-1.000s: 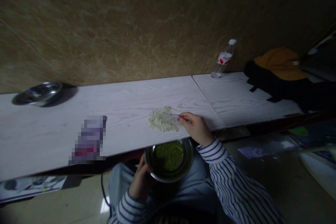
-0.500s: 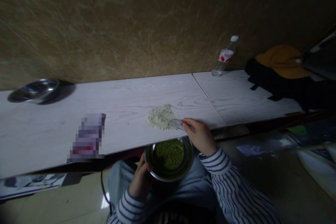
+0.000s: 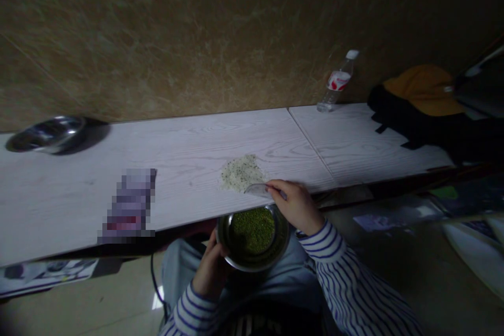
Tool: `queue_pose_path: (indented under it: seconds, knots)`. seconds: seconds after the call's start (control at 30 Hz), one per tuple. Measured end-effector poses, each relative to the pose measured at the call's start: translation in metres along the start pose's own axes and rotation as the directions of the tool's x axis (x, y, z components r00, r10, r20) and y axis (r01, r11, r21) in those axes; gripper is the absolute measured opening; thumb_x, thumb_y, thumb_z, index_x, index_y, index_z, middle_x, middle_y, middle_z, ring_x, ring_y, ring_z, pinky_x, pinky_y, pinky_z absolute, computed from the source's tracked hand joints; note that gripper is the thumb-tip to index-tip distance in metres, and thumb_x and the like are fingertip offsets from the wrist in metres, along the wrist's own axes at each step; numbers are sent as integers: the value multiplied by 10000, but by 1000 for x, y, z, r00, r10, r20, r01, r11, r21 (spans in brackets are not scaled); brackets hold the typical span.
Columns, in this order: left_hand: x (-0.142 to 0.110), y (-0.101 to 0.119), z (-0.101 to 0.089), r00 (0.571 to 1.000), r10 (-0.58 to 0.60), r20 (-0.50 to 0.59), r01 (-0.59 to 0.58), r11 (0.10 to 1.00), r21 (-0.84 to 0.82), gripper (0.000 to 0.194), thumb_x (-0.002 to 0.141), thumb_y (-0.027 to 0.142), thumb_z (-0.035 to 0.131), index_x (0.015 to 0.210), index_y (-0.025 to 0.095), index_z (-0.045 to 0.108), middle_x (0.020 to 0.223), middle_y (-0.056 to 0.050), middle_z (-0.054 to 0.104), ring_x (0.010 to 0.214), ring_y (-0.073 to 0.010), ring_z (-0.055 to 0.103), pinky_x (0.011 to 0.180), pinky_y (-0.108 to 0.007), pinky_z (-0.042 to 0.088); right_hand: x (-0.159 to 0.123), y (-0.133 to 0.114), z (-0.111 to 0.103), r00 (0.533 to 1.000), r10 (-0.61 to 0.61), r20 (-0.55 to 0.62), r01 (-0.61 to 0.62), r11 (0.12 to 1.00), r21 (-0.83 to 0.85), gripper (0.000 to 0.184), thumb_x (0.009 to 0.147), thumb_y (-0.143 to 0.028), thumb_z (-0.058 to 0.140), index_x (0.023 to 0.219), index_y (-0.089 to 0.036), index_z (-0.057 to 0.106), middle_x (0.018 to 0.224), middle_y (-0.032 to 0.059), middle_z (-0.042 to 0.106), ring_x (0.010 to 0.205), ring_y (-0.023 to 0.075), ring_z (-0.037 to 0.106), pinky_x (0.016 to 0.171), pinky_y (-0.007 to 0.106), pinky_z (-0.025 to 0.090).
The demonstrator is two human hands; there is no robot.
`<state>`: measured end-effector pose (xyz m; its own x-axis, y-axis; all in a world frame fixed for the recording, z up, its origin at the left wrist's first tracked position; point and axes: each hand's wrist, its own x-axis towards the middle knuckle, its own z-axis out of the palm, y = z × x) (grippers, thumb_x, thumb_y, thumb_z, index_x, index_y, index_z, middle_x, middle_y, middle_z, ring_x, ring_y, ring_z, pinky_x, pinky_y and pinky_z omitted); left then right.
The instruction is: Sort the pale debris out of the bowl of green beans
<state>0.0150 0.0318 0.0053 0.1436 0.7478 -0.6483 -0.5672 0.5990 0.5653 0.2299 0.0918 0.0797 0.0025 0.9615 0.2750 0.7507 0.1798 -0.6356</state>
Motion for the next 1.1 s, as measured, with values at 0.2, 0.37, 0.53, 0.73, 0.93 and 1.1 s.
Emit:
queue_pose_path:
  seconds: [0.2, 0.37, 0.53, 0.73, 0.93, 1.1]
  knots:
    - [-3, 3, 0, 1000, 10, -26, -10, 1000, 10, 688, 558, 151, 600, 1233, 253, 513, 809, 23, 640, 639, -167, 584, 510, -278, 474, 7, 5, 2, 999, 12, -32, -11, 1000, 20, 223, 895, -268, 572, 998, -195, 756, 980, 71, 791, 916, 232, 741, 839, 346, 584]
    - [-5, 4, 0, 1000, 12, -8, -12, 1000, 15, 712, 562, 140, 595, 1261, 239, 504, 860, 6, 652, 667, -171, 575, 512, -281, 478, 4, 4, -3, 993, 26, -118, -29, 999, -20, 231, 897, -280, 571, 994, -181, 756, 984, 90, 790, 923, 246, 741, 855, 366, 582]
    - [-4, 2, 0, 1000, -1, -16, 1, 1000, 7, 700, 565, 146, 601, 1251, 246, 512, 828, 7, 648, 634, -164, 568, 520, -280, 467, 0, 0, 0, 996, -5, -93, 0, 999, -48, 226, 900, -256, 564, 988, -175, 756, 971, 90, 791, 902, 244, 743, 843, 367, 583]
    - [-4, 3, -1, 1000, 21, 8, -21, 1000, -3, 686, 534, 130, 597, 1207, 249, 533, 838, 7, 644, 649, -168, 564, 503, -271, 461, -6, -4, -2, 998, -20, -68, 17, 999, -47, 210, 908, -260, 572, 997, -199, 753, 971, 64, 792, 894, 219, 741, 838, 329, 579]
    - [-6, 5, -1, 1000, 22, -4, -22, 1000, 13, 676, 537, 142, 595, 1202, 248, 532, 775, 19, 631, 602, -152, 533, 486, -265, 454, -15, 0, -8, 996, -5, -84, 0, 998, -59, 195, 895, -271, 594, 972, -206, 761, 942, 63, 794, 873, 221, 744, 828, 332, 584]
    - [-4, 4, -2, 1000, -8, 8, 7, 1000, 8, 671, 532, 129, 589, 1186, 267, 528, 714, 49, 598, 584, -140, 514, 496, -258, 451, -20, 5, -10, 995, 9, -98, -14, 999, -51, 208, 900, -288, 584, 972, -203, 759, 942, 66, 794, 866, 224, 746, 830, 349, 588]
